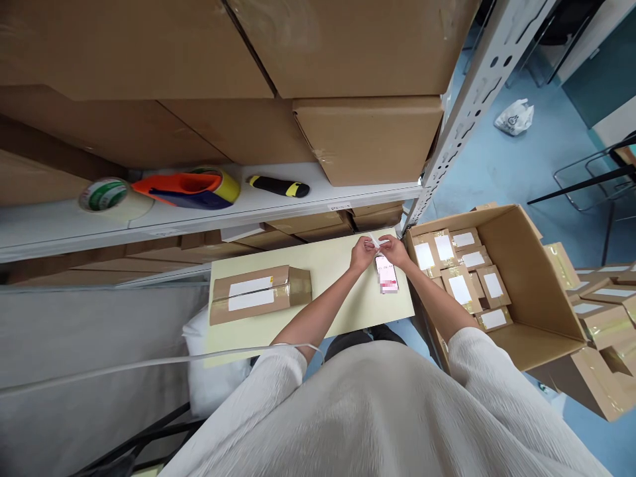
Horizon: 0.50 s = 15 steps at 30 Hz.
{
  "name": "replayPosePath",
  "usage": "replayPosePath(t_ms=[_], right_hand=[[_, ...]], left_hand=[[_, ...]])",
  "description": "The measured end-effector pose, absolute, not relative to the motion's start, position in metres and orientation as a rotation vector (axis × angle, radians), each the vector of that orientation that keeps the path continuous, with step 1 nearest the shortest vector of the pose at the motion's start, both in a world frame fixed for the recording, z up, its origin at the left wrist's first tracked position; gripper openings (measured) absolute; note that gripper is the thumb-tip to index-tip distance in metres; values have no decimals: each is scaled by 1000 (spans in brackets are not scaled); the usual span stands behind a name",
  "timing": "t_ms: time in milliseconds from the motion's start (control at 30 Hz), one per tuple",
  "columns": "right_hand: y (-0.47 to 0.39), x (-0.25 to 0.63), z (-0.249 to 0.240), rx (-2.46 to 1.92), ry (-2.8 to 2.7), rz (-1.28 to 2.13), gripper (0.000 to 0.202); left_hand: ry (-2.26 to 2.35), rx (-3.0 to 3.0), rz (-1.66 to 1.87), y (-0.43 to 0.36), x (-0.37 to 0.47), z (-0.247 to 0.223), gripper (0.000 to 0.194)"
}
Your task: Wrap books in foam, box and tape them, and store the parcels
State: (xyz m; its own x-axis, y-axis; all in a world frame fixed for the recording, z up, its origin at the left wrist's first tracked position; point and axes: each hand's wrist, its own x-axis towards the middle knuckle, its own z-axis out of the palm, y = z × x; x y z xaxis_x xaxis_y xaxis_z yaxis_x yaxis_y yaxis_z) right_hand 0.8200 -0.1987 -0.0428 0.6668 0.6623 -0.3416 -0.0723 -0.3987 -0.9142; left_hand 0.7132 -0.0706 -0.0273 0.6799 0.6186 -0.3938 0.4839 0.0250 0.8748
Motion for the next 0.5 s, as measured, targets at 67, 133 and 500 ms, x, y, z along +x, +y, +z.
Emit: replayPosePath(t_ms=[67,133,500], right_hand=[[-199,819,-44,-1837,-497,836,34],[-200,819,-44,-1857,-543,776,25],[-223,835,-40,-2394,-1096,338,41]], left_hand=[[916,1608,139,-70,713,-29,30],[913,1606,165,-69,712,-31,31],[843,1820,269,-52,696,-36,26]])
